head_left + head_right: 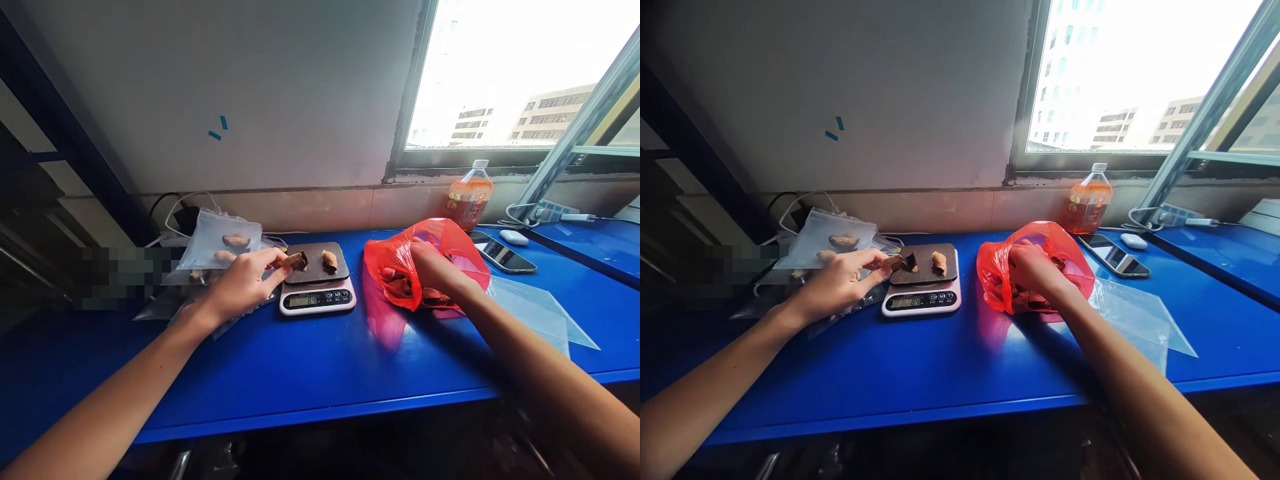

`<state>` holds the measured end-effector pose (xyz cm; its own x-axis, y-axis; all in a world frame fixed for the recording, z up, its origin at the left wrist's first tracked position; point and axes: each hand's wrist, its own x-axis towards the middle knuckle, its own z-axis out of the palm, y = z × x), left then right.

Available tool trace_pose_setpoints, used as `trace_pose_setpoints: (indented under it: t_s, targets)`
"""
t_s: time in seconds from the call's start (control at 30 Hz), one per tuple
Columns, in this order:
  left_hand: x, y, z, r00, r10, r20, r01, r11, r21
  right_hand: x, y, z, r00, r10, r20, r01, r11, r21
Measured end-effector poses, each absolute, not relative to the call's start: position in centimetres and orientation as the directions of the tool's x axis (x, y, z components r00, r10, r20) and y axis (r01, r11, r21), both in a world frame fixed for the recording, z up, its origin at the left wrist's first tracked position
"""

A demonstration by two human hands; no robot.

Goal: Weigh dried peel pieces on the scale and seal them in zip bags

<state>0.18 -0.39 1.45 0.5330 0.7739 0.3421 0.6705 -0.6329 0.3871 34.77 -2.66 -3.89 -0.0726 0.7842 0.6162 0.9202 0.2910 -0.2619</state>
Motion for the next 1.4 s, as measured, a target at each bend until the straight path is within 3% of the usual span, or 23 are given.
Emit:
trace_pose_setpoints:
  t_s: [0.13, 0.27, 0.33, 0.43, 0.5, 0.6, 0.67, 0.8, 0.9, 1.17, 1.4]
  targets:
    - [-0.1, -0.8, 1.3, 0.590, 0.733, 0.339, 0.654, -0.680, 0.332, 36.5, -3.9, -2.7, 0.007, 0.784, 0.620, 0.907, 0.257, -0.335]
    - [0.2, -1.4, 1.3, 0.641, 0.685, 0.345, 0.614, -0.728, 0.305, 37.5, -5.4, -1.9, 0.242, 0.744, 0.623, 0.790, 0.221, -0.571]
    - [0.2, -1.6, 1.5, 0.628, 0.686, 0.366, 0.612, -0.727, 0.312, 36.7, -6.5, -1.2, 0.319, 0.696, 0.644, 0.745, 0.235, -0.624]
    - [0.0, -1.3, 1.7, 0.583, 0.701, 0.410, 0.622, -0.710, 0.330, 33.6, -8.9, 0.2, 0.344, 0.530, 0.775, 0.787, 0.287, -0.546]
    - [-0.2, -1.0, 1.7, 0.566, 0.703, 0.431, 0.630, -0.706, 0.325, 30.5, -10.1, 0.9, 0.244, 0.452, 0.858, 0.841, 0.342, -0.420]
    - [-0.5, -0.5, 1.6, 0.556, 0.705, 0.440, 0.645, -0.700, 0.308, 26.0, -9.8, 1.1, -0.049, 0.474, 0.879, 0.849, 0.483, -0.213]
    - [-0.7, -0.2, 1.5, 0.541, 0.713, 0.446, 0.658, -0.689, 0.305, 23.7, -8.1, 0.7, -0.202, 0.539, 0.818, 0.835, 0.531, -0.144]
    - [-0.9, 0.0, 1.2, 0.543, 0.724, 0.425, 0.652, -0.683, 0.329, 21.3, -3.4, -0.4, -0.265, 0.716, 0.646, 0.861, 0.477, -0.175]
    - [-0.9, 0.0, 1.0, 0.558, 0.736, 0.383, 0.650, -0.675, 0.349, 20.6, -1.3, -0.9, -0.239, 0.749, 0.617, 0.883, 0.433, -0.184]
    - [-0.8, -0.7, 1.1, 0.600, 0.725, 0.340, 0.647, -0.689, 0.328, 22.2, -3.3, -0.2, -0.152, 0.603, 0.783, 0.888, 0.432, -0.160]
    - [-0.5, -1.4, 1.3, 0.557, 0.729, 0.398, 0.650, -0.681, 0.337, 23.8, -4.9, 1.2, 0.028, 0.516, 0.856, 0.864, 0.418, -0.280]
